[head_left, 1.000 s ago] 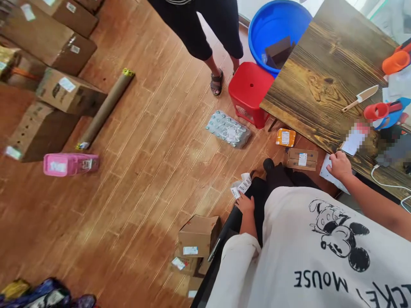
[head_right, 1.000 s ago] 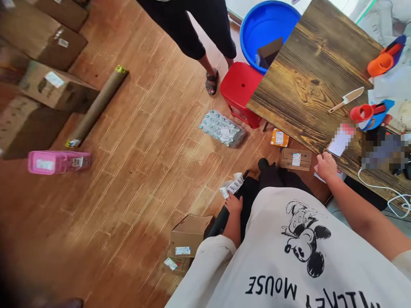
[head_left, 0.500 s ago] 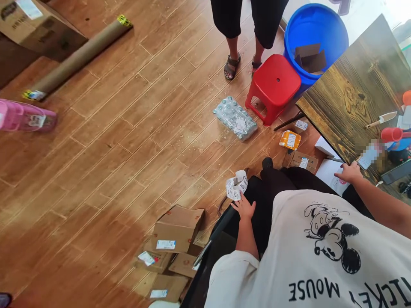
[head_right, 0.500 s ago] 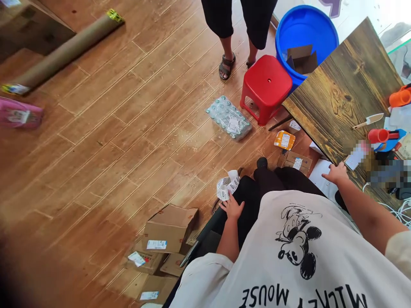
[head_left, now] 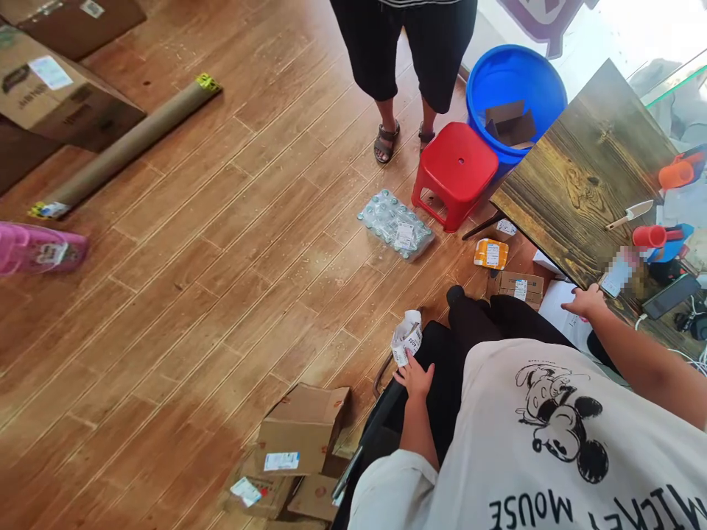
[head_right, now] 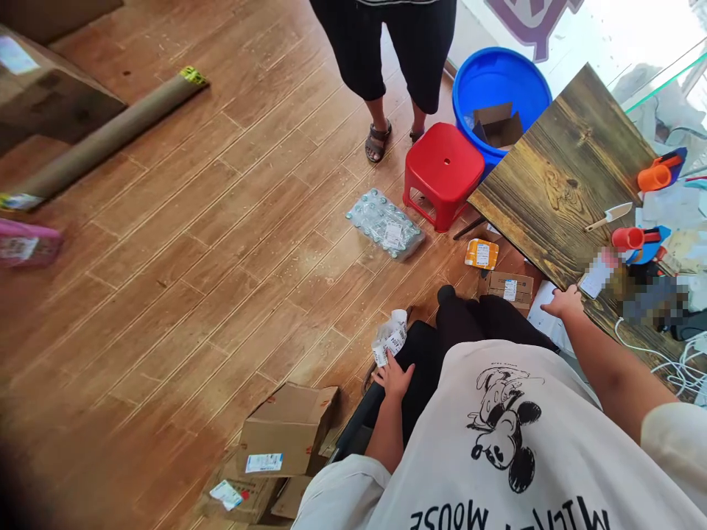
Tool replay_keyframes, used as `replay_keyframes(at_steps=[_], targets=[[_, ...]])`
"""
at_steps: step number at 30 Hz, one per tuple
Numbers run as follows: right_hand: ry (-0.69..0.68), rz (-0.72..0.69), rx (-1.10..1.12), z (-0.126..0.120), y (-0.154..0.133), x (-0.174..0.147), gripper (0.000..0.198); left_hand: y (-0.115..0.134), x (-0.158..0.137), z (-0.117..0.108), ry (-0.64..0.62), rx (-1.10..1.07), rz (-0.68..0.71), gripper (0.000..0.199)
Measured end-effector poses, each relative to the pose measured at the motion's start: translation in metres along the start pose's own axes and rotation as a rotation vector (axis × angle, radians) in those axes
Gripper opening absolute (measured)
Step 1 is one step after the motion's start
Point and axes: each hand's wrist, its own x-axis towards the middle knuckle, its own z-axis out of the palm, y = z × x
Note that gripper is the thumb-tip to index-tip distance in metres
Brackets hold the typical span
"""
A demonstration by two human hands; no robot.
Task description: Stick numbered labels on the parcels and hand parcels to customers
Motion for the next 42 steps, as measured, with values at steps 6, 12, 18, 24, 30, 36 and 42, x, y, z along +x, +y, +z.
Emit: replay_keyframes(at_steps=[6, 12, 18, 24, 30, 36, 42], targets=[[0.049, -0.049, 0.039, 0.001, -0.003, -0.014, 0.063, 0.001, 0.001, -0.007, -0.006, 0.039, -0.014, 0.088], [0.055, -0.067, 0.068, 0.000, -0.003, -0.019, 0.062, 0.004, 0.002, -0.015, -0.031, 0.052, -0.051, 0.085], [0.081, -0.101, 0.081, 0.013, 0.008, -0.011, 0.066, 0.006, 0.000, -0.020, -0.077, 0.043, -0.055, 0.086], [0.125, -0.163, 0.084, 0.022, 0.023, 0.002, 0.074, 0.009, 0.001, -0.019, -0.096, -0.043, -0.081, 0.089], [0.103, -0.210, 0.163, 0.016, 0.017, -0.009, 0.052, 0.012, 0.000, -0.036, -0.075, -0.162, -0.078, 0.084], [0.042, -0.160, 0.364, 0.038, 0.034, -0.036, 0.034, 0.029, 0.008, -0.079, 0.011, -0.264, -0.005, 0.061], [-0.028, -0.071, 0.765, 0.060, 0.047, -0.056, 0.020, 0.092, 0.031, -0.136, 0.146, -0.391, 0.215, 0.031]])
